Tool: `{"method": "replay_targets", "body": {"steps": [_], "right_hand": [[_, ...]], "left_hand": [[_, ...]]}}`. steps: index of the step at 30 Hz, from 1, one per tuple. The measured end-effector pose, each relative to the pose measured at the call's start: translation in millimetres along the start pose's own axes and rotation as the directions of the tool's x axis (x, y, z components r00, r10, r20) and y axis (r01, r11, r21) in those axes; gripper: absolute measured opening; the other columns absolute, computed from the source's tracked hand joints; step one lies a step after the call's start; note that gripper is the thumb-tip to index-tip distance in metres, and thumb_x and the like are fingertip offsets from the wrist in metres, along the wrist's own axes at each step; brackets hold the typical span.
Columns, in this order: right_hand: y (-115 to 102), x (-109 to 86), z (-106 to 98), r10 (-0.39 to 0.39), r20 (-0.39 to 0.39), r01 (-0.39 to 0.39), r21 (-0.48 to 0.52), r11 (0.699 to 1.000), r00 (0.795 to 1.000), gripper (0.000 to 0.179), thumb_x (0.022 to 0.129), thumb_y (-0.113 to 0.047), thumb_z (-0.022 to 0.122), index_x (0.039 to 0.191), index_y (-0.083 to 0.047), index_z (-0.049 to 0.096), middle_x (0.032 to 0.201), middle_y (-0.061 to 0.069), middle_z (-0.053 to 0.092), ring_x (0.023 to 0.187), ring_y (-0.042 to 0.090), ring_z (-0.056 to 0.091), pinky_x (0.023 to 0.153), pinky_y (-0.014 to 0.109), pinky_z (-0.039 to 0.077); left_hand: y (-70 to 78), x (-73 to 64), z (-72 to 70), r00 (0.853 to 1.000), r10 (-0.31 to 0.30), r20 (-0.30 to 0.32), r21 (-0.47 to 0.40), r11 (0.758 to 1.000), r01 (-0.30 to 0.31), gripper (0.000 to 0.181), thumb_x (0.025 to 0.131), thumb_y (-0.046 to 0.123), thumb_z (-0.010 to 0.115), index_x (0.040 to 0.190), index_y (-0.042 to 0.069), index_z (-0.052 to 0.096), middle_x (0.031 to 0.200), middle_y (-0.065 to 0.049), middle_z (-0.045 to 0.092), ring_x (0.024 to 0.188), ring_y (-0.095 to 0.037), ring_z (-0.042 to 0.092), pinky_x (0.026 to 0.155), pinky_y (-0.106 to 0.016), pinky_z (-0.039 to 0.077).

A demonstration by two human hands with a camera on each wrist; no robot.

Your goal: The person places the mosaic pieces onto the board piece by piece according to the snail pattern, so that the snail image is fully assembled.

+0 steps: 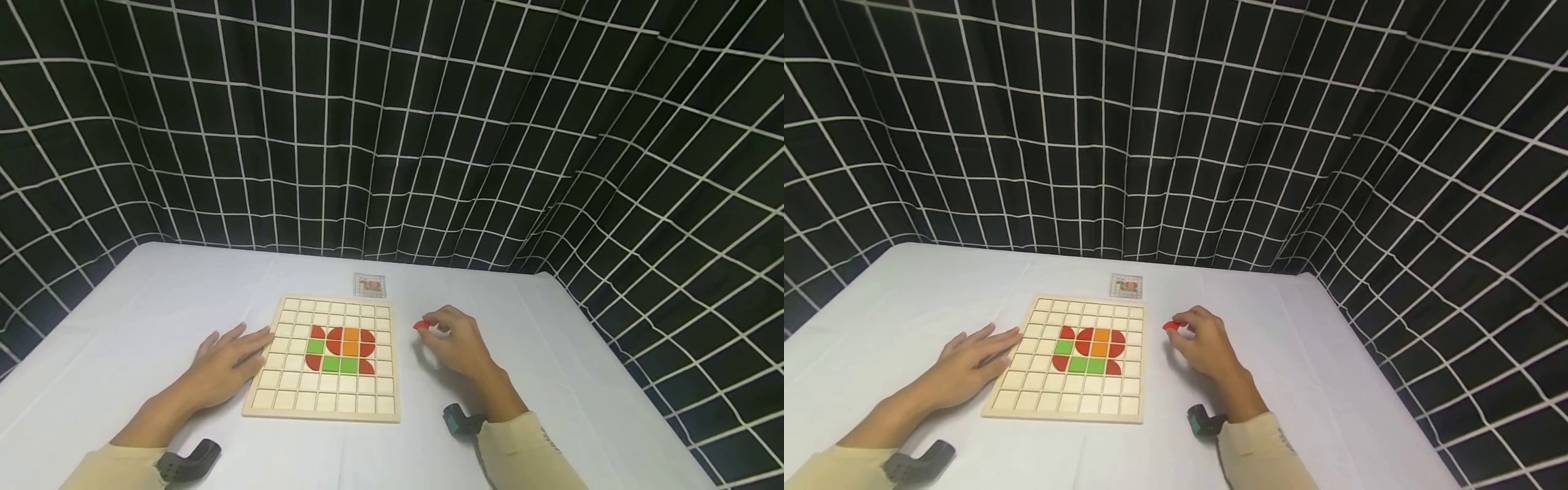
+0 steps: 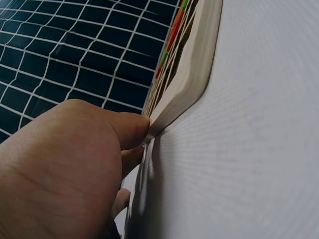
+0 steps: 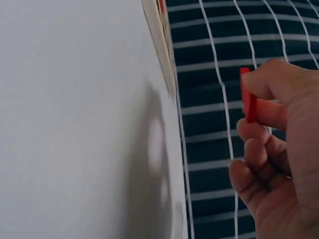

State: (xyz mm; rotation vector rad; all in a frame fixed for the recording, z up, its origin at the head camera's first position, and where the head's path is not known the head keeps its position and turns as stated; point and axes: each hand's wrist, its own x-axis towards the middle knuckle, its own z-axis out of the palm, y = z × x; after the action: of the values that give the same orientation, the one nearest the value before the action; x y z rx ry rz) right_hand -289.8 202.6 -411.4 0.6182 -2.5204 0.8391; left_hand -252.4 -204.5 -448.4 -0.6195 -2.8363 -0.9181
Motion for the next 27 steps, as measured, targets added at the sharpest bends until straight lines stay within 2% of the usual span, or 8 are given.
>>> {"method": "replay_targets", "body": {"steps": [6, 11, 13, 16, 20, 27], "right_hand": [[-38, 21.6, 22, -0.029, 0.04, 0.027, 0.06, 0.998, 0.999, 0.015, 0.084, -0.013, 0.075, 0.098, -0.006, 0.074, 0.09, -0.004, 0.065, 0.081, 0.021, 0.062, 0.072, 0.034, 0.053], [-67, 40.1, 43, -0.118, 0.059, 0.111, 0.101, 0.989, 0.991, 0.019, 0.085, -0.014, 0.074, 0.101, -0.003, 0.073, 0.097, 0.002, 0.067, 0.09, 0.023, 0.063, 0.076, 0.034, 0.054], [-78, 45.9, 52, -0.141, 0.074, 0.134, 0.098, 0.986, 0.987, 0.02, 0.086, -0.015, 0.074, 0.102, -0.004, 0.072, 0.099, 0.003, 0.067, 0.097, 0.023, 0.063, 0.081, 0.034, 0.054], [-91, 52.7, 66, -0.163, 0.109, 0.154, 0.087, 0.984, 0.981, 0.02, 0.087, -0.017, 0.073, 0.103, -0.004, 0.072, 0.1, 0.003, 0.067, 0.099, 0.021, 0.061, 0.082, 0.032, 0.052], [-104, 60.4, 83, -0.141, 0.154, 0.129, 0.082, 0.988, 0.978, 0.022, 0.089, -0.019, 0.071, 0.105, -0.004, 0.072, 0.096, 0.0, 0.065, 0.09, 0.016, 0.059, 0.076, 0.028, 0.05], [-118, 69.6, 104, -0.053, 0.237, 0.044, 0.04, 0.998, 0.97, 0.023, 0.09, -0.024, 0.07, 0.107, -0.009, 0.073, 0.1, -0.003, 0.065, 0.091, 0.012, 0.058, 0.077, 0.023, 0.048]], "left_hand": [[-1.7, -1.0, 0.4, 1.0, -0.004, 0.001, -0.002, 1.0, 0.004, 0.04, 0.1, 0.023, 0.053, 0.136, 0.005, 0.055, 0.144, -0.012, 0.046, 0.137, -0.047, 0.022, 0.106, -0.066, 0.001], [-2.4, -1.3, -1.1, 1.0, -0.008, 0.001, 0.007, 1.0, 0.008, 0.04, 0.099, 0.022, 0.053, 0.136, 0.006, 0.055, 0.144, -0.011, 0.046, 0.137, -0.047, 0.022, 0.107, -0.066, 0.0], [-2.1, -1.2, -1.7, 1.0, -0.008, 0.002, 0.008, 1.0, 0.008, 0.04, 0.099, 0.021, 0.053, 0.136, 0.006, 0.055, 0.144, -0.011, 0.046, 0.137, -0.047, 0.022, 0.107, -0.066, 0.0], [-1.2, -1.4, -2.1, 1.0, -0.004, 0.001, 0.009, 1.0, 0.004, 0.039, 0.099, 0.022, 0.053, 0.135, 0.005, 0.056, 0.144, -0.011, 0.047, 0.137, -0.047, 0.023, 0.106, -0.066, 0.001], [-2.0, -1.0, -1.5, 1.0, -0.012, 0.0, 0.013, 1.0, 0.012, 0.04, 0.1, 0.023, 0.052, 0.135, 0.006, 0.056, 0.144, -0.011, 0.046, 0.137, -0.046, 0.022, 0.107, -0.066, 0.0], [-3.0, -0.1, -2.1, 1.0, -0.015, 0.012, 0.008, 1.0, 0.015, 0.04, 0.1, 0.023, 0.052, 0.136, 0.007, 0.055, 0.145, -0.011, 0.045, 0.138, -0.045, 0.021, 0.107, -0.065, 0.0]]}}
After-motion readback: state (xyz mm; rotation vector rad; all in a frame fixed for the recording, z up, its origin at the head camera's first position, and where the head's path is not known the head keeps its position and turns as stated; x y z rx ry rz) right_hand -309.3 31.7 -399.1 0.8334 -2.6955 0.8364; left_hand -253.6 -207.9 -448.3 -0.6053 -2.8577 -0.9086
